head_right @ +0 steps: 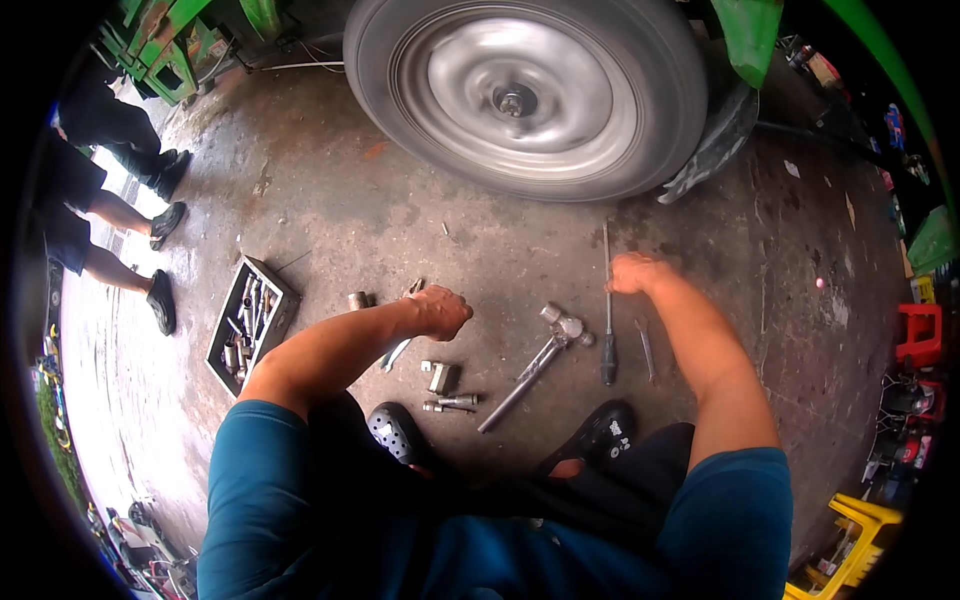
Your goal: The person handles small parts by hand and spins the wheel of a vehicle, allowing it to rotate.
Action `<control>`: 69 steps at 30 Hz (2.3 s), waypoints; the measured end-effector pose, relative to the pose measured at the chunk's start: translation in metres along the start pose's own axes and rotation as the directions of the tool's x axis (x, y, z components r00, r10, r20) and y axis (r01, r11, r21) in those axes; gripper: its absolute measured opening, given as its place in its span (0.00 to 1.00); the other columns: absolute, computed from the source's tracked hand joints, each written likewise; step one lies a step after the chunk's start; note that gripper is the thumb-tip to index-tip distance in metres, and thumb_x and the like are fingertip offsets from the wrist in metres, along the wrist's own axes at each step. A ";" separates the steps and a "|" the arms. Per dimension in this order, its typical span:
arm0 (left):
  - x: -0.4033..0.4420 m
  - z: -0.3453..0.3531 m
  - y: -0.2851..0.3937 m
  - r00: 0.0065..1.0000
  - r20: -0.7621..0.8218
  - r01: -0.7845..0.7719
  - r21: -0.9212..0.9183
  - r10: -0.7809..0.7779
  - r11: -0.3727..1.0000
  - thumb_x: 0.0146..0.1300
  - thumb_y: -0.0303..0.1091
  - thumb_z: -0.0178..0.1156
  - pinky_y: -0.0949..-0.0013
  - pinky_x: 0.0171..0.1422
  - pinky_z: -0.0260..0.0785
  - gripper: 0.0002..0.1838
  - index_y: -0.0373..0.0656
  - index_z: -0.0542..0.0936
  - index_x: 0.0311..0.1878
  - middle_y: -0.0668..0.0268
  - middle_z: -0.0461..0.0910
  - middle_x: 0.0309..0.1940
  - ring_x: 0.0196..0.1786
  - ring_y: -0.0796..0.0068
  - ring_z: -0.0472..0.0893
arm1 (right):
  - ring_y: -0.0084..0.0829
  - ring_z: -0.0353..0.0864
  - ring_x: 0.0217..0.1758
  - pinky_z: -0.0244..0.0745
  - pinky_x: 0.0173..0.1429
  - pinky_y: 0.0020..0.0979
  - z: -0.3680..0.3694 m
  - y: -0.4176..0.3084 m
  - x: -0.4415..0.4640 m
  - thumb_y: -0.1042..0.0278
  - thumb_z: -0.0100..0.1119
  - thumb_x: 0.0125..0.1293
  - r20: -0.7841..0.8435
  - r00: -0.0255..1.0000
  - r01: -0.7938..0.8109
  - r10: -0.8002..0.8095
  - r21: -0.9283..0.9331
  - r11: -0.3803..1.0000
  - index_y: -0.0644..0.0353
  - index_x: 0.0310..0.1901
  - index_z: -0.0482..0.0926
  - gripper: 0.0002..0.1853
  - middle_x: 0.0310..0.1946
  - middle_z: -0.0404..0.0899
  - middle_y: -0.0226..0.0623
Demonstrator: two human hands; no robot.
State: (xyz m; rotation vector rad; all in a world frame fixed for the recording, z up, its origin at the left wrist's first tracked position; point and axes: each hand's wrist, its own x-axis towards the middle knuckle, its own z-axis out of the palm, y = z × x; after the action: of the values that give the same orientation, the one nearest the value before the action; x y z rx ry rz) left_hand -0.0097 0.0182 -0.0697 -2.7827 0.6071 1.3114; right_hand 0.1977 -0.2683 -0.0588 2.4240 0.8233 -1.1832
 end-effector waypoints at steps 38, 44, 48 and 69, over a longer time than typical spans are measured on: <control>-0.006 -0.008 0.003 1.000 0.013 0.005 0.007 -0.005 1.000 0.63 0.28 0.50 0.58 0.60 0.71 0.17 0.40 0.78 0.54 0.54 0.79 0.52 0.58 0.55 0.78 | 0.46 0.73 0.63 0.67 0.66 0.42 -0.003 -0.004 -0.003 0.49 0.59 0.62 -0.005 1.000 -0.002 0.002 0.000 1.000 0.57 0.58 0.77 0.27 0.58 0.76 0.47; 0.000 -0.001 0.001 1.000 0.009 0.013 0.007 -0.013 1.000 0.63 0.28 0.50 0.59 0.60 0.71 0.18 0.40 0.77 0.55 0.54 0.79 0.53 0.58 0.56 0.78 | 0.45 0.70 0.66 0.65 0.68 0.42 -0.007 -0.008 -0.009 0.48 0.59 0.62 0.015 0.999 -0.034 0.033 0.015 0.999 0.56 0.61 0.74 0.29 0.62 0.73 0.45; -0.002 -0.003 0.001 1.000 0.000 0.009 -0.005 -0.009 1.000 0.62 0.28 0.50 0.58 0.60 0.71 0.17 0.40 0.78 0.54 0.54 0.79 0.53 0.58 0.56 0.78 | 0.45 0.70 0.66 0.65 0.68 0.41 -0.004 -0.006 -0.006 0.48 0.59 0.62 0.007 1.000 -0.029 0.029 0.000 1.000 0.56 0.61 0.74 0.29 0.62 0.73 0.45; -0.004 -0.004 0.002 1.000 -0.021 -0.003 -0.009 0.003 1.000 0.60 0.27 0.52 0.58 0.58 0.72 0.16 0.40 0.79 0.51 0.54 0.80 0.50 0.56 0.55 0.79 | 0.46 0.72 0.64 0.66 0.67 0.42 -0.001 -0.004 -0.002 0.48 0.58 0.62 0.005 1.000 -0.012 0.012 -0.023 1.000 0.57 0.60 0.75 0.29 0.59 0.75 0.46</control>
State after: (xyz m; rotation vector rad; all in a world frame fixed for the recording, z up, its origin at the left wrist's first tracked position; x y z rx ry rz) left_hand -0.0096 0.0172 -0.0633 -2.8071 0.6086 1.2902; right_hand 0.1955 -0.2653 -0.0567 2.4029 0.8149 -1.1687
